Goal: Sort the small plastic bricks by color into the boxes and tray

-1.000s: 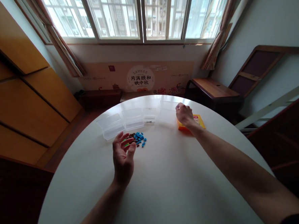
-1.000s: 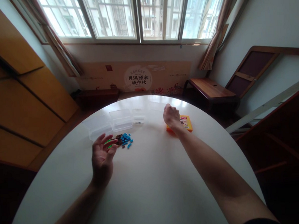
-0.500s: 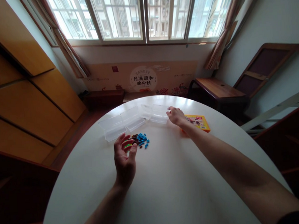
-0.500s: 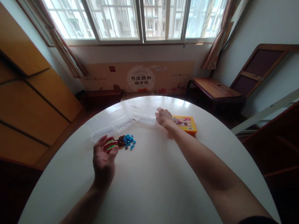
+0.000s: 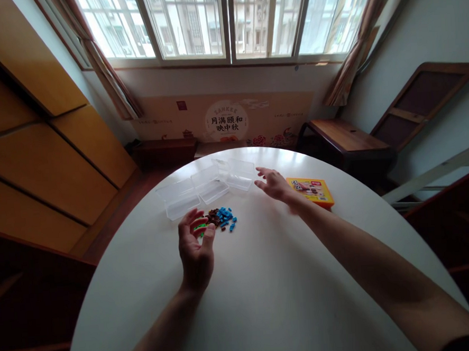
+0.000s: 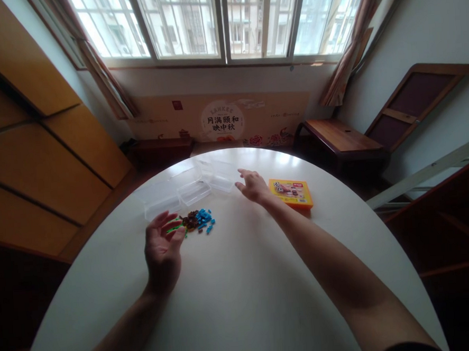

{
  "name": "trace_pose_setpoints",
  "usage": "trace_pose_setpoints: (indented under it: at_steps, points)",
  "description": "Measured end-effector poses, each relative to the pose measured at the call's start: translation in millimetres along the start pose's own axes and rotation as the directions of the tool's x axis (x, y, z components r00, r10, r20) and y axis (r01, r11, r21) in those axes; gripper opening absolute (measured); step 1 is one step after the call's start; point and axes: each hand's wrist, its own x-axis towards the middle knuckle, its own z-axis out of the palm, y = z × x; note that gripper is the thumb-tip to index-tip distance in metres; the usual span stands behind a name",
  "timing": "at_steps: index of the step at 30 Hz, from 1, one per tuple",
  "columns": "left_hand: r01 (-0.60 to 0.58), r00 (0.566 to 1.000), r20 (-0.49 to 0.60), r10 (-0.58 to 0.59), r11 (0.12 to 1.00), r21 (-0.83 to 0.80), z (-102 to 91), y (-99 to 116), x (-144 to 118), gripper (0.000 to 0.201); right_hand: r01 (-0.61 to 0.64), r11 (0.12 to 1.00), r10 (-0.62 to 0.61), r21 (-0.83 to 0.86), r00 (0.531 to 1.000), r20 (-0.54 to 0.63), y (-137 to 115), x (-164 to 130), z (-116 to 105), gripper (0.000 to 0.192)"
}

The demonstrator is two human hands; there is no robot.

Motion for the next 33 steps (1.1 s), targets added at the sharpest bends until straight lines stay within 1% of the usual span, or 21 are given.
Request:
trace_pose_setpoints:
  at_steps: [2, 3, 4, 5, 7, 9, 11, 12, 14, 15, 17, 18, 20, 22, 25, 27, 28, 30, 31, 32, 33]
  points:
    - [-0.008, 1.0, 0.007, 0.008, 1.0, 0.011, 0.3, 0.5, -0.3, 0.045, 0.113, 0.993, -0.114, -0.016, 0.993, -0.028, 17.1, -19.5, -18.8, 0.054]
    - [-0.017, 1.0, 0.01, 0.017, 1.0, 0.02, 0.6, 0.8, -0.8, 0.044, 0.157, 0.987, -0.158, -0.039, 0.987, -0.029, 29.8, -29.9, -29.5, 0.06]
    - [-0.03, 0.999, 0.015, 0.029, 0.999, 0.032, 1.1, 1.1, -1.5, 0.043, 0.17, 0.983, -0.173, -0.073, 0.985, -0.028, 44.9, -40.3, -40.1, 0.067]
    - [-0.045, 0.999, 0.023, 0.044, 0.998, 0.046, 1.8, 1.4, -2.4, 0.041, 0.151, 0.982, -0.154, -0.115, 0.988, -0.019, 61.8, -50.5, -50.0, 0.076]
    - [-0.089, 0.995, 0.053, 0.085, 0.993, 0.078, 3.9, 2.2, -4.9, 0.037, 0.056, 0.978, -0.054, -0.201, 0.998, 0.015, 97.2, -69.4, -65.4, 0.092]
    - [-0.169, 0.982, 0.107, 0.157, 0.978, 0.121, 6.6, 4.1, -8.2, 0.035, 0.007, 0.978, 0.01, -0.208, 0.997, 0.082, 126.7, -86.4, -73.3, 0.102]
    - [-0.303, 0.944, 0.187, 0.271, 0.937, 0.173, 9.0, 7.5, -12.2, 0.034, 0.006, 0.99, 0.01, -0.138, 0.993, 0.114, 143.0, -100.8, -74.4, 0.097]
    - [-0.382, 0.912, 0.241, 0.333, 0.903, 0.196, 9.8, 9.9, -14.5, 0.033, 0.03, 0.995, -0.018, -0.095, 0.992, 0.127, 145.8, -106.5, -73.3, 0.092]
    - [-0.524, 0.825, 0.368, 0.429, 0.824, 0.215, 10.8, 15.0, -19.5, 0.035, 0.093, 0.995, -0.086, -0.037, 0.986, 0.145, 143.5, -112.9, -69.5, 0.082]
    - [-0.577, 0.78, 0.432, 0.453, 0.789, 0.213, 10.9, 17.5, -22.0, 0.036, 0.115, 0.993, -0.109, -0.03, 0.983, 0.148, 140.6, -113.0, -67.5, 0.08]
    - [-0.642, 0.703, 0.534, 0.47, 0.741, 0.194, 10.5, 21.3, -26.3, 0.039, 0.114, 0.993, -0.109, -0.032, 0.984, 0.141, 135.2, -107.6, -63.7, 0.086]
    - [-0.662, 0.676, 0.566, 0.472, 0.726, 0.185, 10.1, 22.3, -27.8, 0.041, 0.096, 0.995, -0.092, -0.022, 0.987, 0.135, 133.5, -103.1, -61.8, 0.09]
    - [-0.691, 0.637, 0.608, 0.474, 0.7, 0.178, 9.1, 22.4, -29.0, 0.046, 0.066, 0.997, -0.071, 0.036, 0.987, 0.144, 130.0, -95.1, -57.4, 0.095]
    - [-0.714, 0.608, 0.64, 0.47, 0.677, 0.181, 8.2, 20.5, -28.2, 0.051, 0.081, 0.99, -0.101, 0.114, 0.978, 0.18, 122.0, -94.4, -51.9, 0.091]
    - [-0.728, 0.572, 0.702, 0.423, 0.657, 0.197, 7.7, 17.3, -25.7, 0.062, 0.179, 0.966, -0.224, 0.188, 0.941, 0.255, 95.9, -112.6, -41.3, 0.089]
    - [-0.72, 0.535, 0.772, 0.342, 0.663, 0.205, 8.3, 17.2, -25.0, 0.07, 0.264, 0.94, -0.322, 0.217, 0.899, 0.298, 74.8, -131.3, -34.0, 0.091]
    - [-0.71, 0.509, 0.81, 0.29, 0.673, 0.205, 8.7, 18.0, -25.0, 0.073, 0.308, 0.922, -0.37, 0.235, 0.878, 0.303, 65.8, -140.0, -30.6, 0.09]
    - [-0.685, 0.46, 0.866, 0.195, 0.698, 0.207, 9.8, 20.6, -25.5, 0.077, 0.353, 0.898, -0.422, 0.263, 0.86, 0.287, 53.6, -152.6, -25.0, 0.092]
    - [-0.673, 0.446, 0.88, 0.165, 0.71, 0.209, 10.2, 22.1, -25.6, 0.078, 0.363, 0.889, -0.435, 0.278, 0.859, 0.27, 50.6, -156.3, -22.8, 0.094]
    - [-0.662, 0.444, 0.884, 0.15, 0.719, 0.21, 10.6, 23.2, -25.4, 0.078, 0.368, 0.882, -0.443, 0.295, 0.861, 0.25, 49.3, -158.5, -20.9, 0.096]
    - [-0.652, 0.45, 0.881, 0.146, 0.727, 0.213, 10.9, 23.9, -25.0, 0.077, 0.372, 0.874, -0.449, 0.313, 0.865, 0.226, 49.4, -159.7, -19.1, 0.099]
